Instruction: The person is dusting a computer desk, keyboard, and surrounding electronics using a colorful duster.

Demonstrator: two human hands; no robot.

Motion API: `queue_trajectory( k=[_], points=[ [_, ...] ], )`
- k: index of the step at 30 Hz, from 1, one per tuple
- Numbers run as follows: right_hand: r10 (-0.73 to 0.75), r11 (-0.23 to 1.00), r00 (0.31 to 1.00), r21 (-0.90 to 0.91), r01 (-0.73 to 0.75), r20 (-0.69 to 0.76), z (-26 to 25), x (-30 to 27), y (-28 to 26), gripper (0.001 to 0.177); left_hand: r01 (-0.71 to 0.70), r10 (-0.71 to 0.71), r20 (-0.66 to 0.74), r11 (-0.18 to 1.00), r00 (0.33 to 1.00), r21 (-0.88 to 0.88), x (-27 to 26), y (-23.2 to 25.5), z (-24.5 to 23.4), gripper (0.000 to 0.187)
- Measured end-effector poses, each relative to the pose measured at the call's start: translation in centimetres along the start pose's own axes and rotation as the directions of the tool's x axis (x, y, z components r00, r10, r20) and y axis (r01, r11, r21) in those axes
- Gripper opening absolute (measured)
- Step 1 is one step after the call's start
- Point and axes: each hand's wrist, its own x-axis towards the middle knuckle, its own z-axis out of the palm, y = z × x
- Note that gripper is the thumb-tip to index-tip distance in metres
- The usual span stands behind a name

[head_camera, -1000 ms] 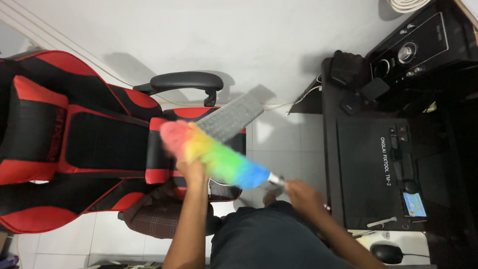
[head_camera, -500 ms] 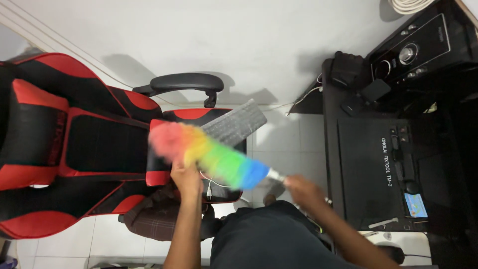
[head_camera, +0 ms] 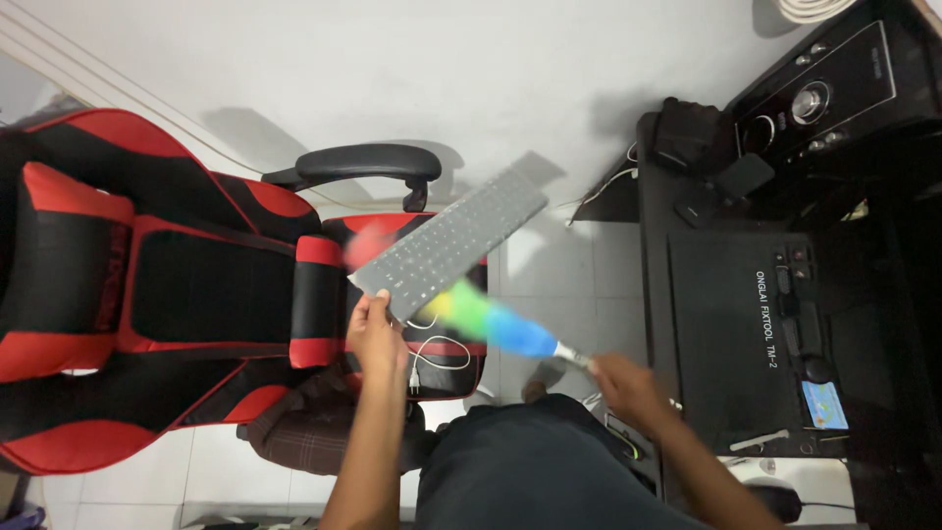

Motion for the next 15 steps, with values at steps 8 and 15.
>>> queue_trajectory(
  k=[8, 15],
  points=[
    [-0.089, 0.994, 0.989, -0.067, 0.081, -0.118, -0.2, -0.9, -2.1, 0.018, -0.08, 0.08, 0.037, 0.997, 0.996, -0.004, -0.2, 0.1, 2.6, 0.011],
    [0.372, 0.828, 0.921, -0.407, -0.386, -0.116, 4.8, -2.0, 21.9, 0.039, -0.113, 0.113, 0.036, 0.993, 0.993, -0.024, 2.0, -2.8, -1.0, 0.021]
  ],
)
